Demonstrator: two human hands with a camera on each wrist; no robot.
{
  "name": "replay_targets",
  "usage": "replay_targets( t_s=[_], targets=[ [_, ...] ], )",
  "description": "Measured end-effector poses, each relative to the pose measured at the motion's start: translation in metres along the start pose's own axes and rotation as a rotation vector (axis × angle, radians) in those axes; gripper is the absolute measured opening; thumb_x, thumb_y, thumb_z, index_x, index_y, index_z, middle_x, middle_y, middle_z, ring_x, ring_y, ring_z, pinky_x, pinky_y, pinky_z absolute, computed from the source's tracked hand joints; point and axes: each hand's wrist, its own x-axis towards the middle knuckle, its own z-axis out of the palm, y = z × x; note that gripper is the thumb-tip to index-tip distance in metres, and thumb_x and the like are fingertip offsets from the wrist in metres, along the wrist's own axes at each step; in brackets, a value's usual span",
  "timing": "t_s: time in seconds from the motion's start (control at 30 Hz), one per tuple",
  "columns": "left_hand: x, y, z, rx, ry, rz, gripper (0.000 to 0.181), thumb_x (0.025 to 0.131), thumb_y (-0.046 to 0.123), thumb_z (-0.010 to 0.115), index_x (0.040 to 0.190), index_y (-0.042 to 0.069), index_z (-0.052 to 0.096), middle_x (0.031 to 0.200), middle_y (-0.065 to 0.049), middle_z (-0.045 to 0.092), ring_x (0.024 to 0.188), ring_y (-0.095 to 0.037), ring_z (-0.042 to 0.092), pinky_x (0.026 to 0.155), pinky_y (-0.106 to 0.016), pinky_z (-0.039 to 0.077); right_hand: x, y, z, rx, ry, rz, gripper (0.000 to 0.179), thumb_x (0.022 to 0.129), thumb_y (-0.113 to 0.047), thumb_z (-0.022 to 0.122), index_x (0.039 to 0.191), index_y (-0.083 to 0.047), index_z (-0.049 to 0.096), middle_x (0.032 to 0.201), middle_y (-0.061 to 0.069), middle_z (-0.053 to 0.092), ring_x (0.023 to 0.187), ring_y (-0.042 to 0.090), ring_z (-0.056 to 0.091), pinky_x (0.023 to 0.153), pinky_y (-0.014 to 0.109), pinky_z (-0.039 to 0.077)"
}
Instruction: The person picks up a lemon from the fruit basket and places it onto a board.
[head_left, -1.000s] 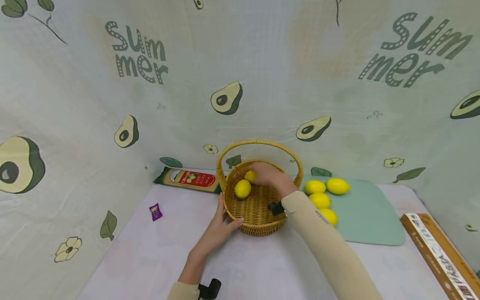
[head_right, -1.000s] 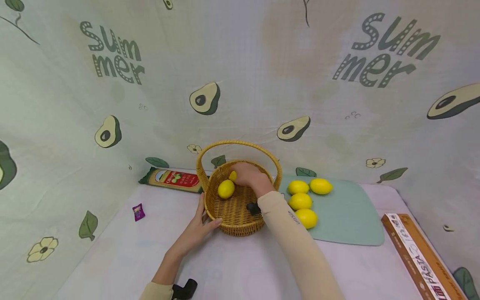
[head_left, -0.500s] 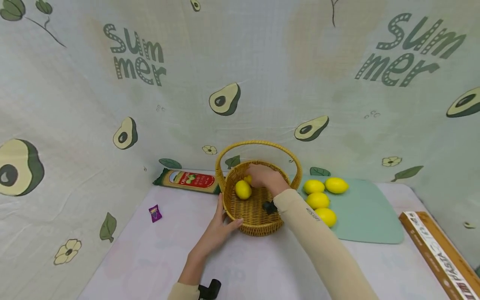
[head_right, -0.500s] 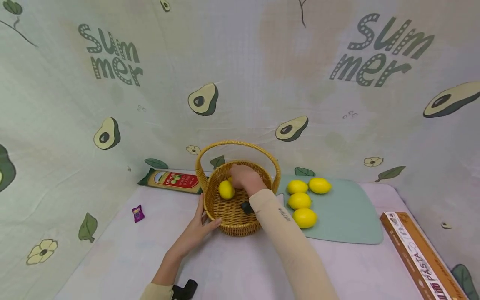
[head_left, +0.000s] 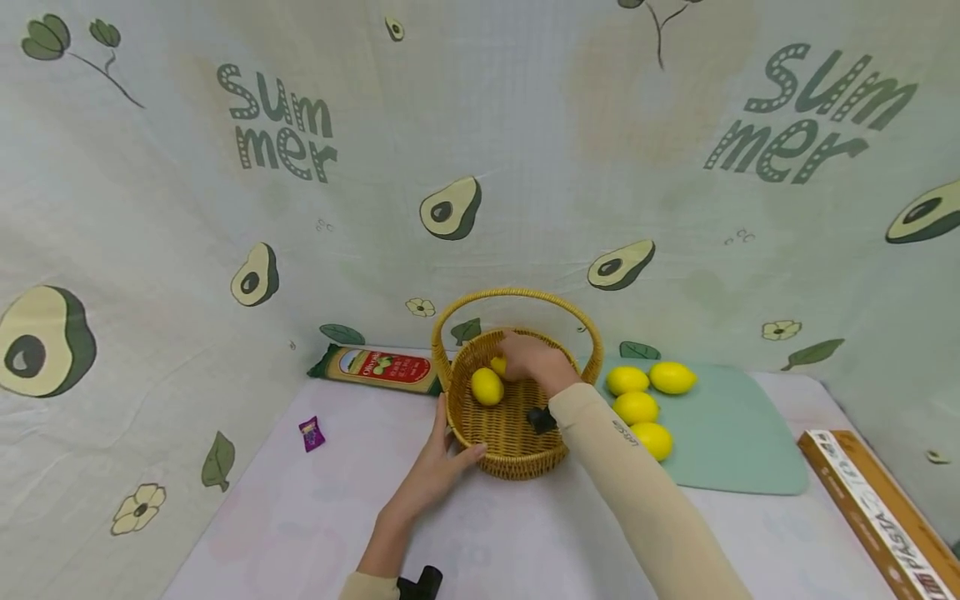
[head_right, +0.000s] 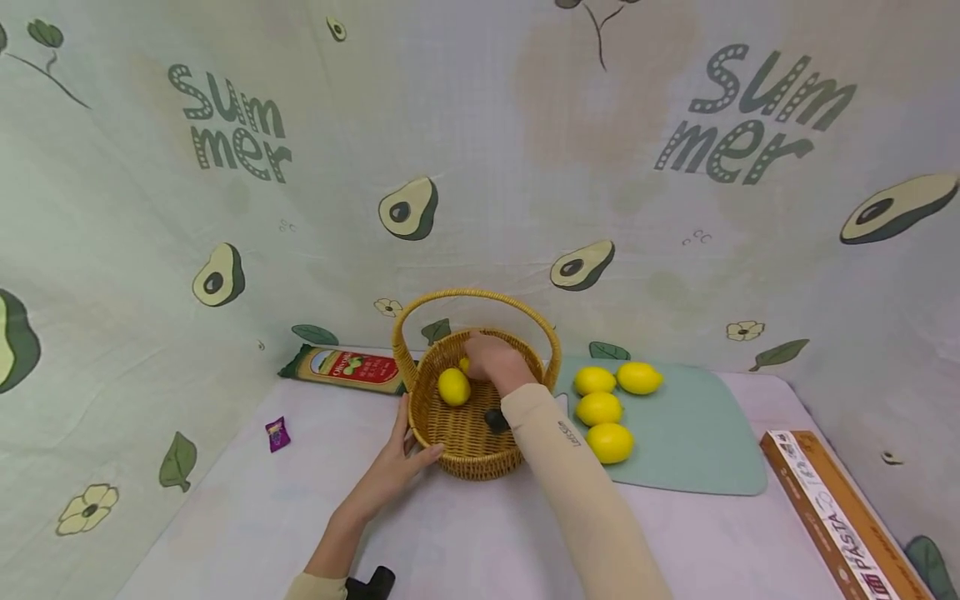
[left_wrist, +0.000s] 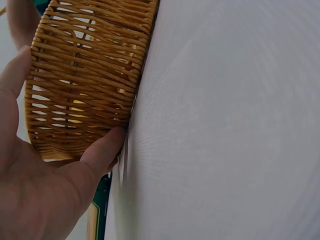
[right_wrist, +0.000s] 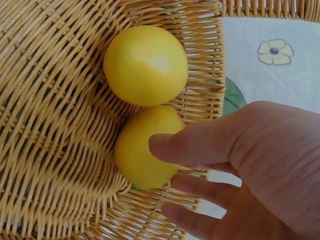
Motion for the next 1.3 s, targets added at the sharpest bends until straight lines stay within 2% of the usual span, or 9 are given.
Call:
replay_targets(
  t_s=[0.1,0.2,0.33,0.4,0.57,0.77,1.03,1.3],
  targets=[
    [-0.003,0.001,0.0,0.003,0.004,-0.004,0.107,0.09,0.042,0.072,0.154,0.045,-0.014,0.168,0.002,-0.008,0.151,-0.044,0.021,0.119,-0.063,0.022,0.0,0.0,0.004,0.054,-0.025,-0.008,0.047,0.102,-0.004,0.045,0.147,-0.016,0.049,0.154,0.01,0.045,0.134,0.025,0.049,0.102,0.038,0.043],
    [-0.005,0.001,-0.001,0.002,0.013,-0.005,0.107,0.09,0.042,0.072,0.155,0.043,-0.013,0.168,0.003,-0.007,0.15,-0.044,0.021,0.119,-0.063,0.023,0.0,0.001,0.006,0.062,-0.046,-0.027,0.048,0.099,0.002,0.046,0.143,-0.016,0.053,0.145,0.008,0.055,0.115,0.021,0.054,0.089,0.036,0.044],
    [-0.003,0.0,0.0,-0.007,0.009,0.003,0.108,0.089,0.045,0.072,0.155,0.043,-0.012,0.168,0.004,-0.008,0.151,-0.044,0.02,0.118,-0.062,0.024,-0.003,0.002,0.006,0.039,-0.081,-0.028,0.038,0.098,0.0,0.051,0.131,-0.015,0.061,0.135,0.007,0.061,0.105,0.019,0.057,0.083,0.034,0.05],
    [-0.001,0.0,0.001,-0.011,0.004,0.011,0.108,0.089,0.046,0.072,0.155,0.044,-0.013,0.168,0.005,-0.008,0.151,-0.044,0.02,0.119,-0.062,0.024,-0.006,0.003,0.006,0.038,-0.097,-0.011,0.039,0.096,-0.001,0.056,0.131,-0.017,0.062,0.135,0.007,0.061,0.108,0.019,0.058,0.084,0.035,0.052],
    [0.001,0.002,0.002,-0.02,0.01,0.023,0.107,0.089,0.043,0.073,0.154,0.046,-0.013,0.168,0.005,-0.007,0.151,-0.044,0.019,0.119,-0.062,0.022,-0.012,0.008,0.005,0.059,-0.127,0.074,0.056,0.09,-0.003,0.066,0.142,-0.017,0.053,0.143,0.007,0.056,0.117,0.02,0.056,0.091,0.038,0.05],
    [-0.002,0.004,0.002,0.001,0.018,0.01,0.107,0.09,0.042,0.072,0.154,0.044,-0.013,0.168,0.004,-0.009,0.151,-0.043,0.019,0.119,-0.06,0.024,-0.021,0.013,0.004,0.037,-0.168,0.171,0.057,0.084,-0.016,0.079,0.137,-0.016,0.059,0.14,0.006,0.058,0.114,0.02,0.056,0.096,0.044,0.05],
    [-0.002,0.004,0.002,0.004,0.019,0.005,0.108,0.09,0.04,0.072,0.157,0.038,-0.013,0.168,0.003,-0.009,0.151,-0.043,0.02,0.12,-0.059,0.024,-0.038,0.017,0.007,0.057,-0.217,0.16,0.053,0.082,-0.017,0.081,0.132,-0.023,0.064,0.14,0.004,0.058,0.119,0.022,0.055,0.097,0.047,0.05],
    [-0.002,0.003,0.003,-0.003,0.008,-0.001,0.111,0.089,0.043,0.073,0.159,0.032,-0.012,0.168,0.002,-0.009,0.151,-0.044,0.02,0.119,-0.059,0.026,-0.051,0.019,0.016,0.111,-0.18,0.094,0.059,0.081,-0.011,0.08,0.136,-0.02,0.061,0.138,0.006,0.058,0.11,0.022,0.053,0.094,0.043,0.05]
  ],
)
